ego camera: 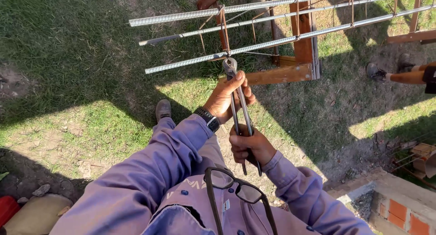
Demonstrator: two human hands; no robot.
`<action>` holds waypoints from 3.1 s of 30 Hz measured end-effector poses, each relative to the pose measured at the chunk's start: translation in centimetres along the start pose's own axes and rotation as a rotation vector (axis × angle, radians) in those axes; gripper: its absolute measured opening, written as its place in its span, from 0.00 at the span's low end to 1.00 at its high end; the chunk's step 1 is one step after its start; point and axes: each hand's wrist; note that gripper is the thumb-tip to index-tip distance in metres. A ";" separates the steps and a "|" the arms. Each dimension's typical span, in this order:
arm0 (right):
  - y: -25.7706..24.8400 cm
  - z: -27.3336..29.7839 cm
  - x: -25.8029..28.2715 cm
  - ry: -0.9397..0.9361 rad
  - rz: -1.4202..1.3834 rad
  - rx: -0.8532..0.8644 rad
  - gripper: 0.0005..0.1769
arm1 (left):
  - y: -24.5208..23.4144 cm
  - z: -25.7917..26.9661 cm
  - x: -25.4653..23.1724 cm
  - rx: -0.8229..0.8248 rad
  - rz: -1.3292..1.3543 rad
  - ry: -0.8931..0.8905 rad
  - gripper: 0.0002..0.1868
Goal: The person uses pliers to twist and secure wire ties around a grid of steel rebar rods. They repeatedly wrap the wire around the intersecting bars and tighten it with the tool to fasten the structure.
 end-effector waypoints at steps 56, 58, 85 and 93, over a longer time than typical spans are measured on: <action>-0.2 2.9 -0.5 0.068 -0.288 0.352 0.13 | 2.0 4.6 0.5 0.128 0.060 -0.209 0.20; 2.6 3.9 0.7 0.298 -0.154 0.288 0.14 | 0.9 4.4 -0.1 0.347 0.182 -0.292 0.22; -2.7 3.5 1.9 -0.790 1.511 -1.052 0.24 | 5.2 4.0 2.3 -0.389 -0.412 -0.177 0.20; -6.8 6.7 -1.9 -0.433 0.822 -0.972 0.25 | 1.7 3.7 8.5 -0.221 -0.849 -0.040 0.06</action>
Point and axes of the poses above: each hand's wrist, its own z-axis away from the middle knuckle, its own y-axis out of the palm, x = y × z, and after that the axes turned 9 degrees about -x, right-handed
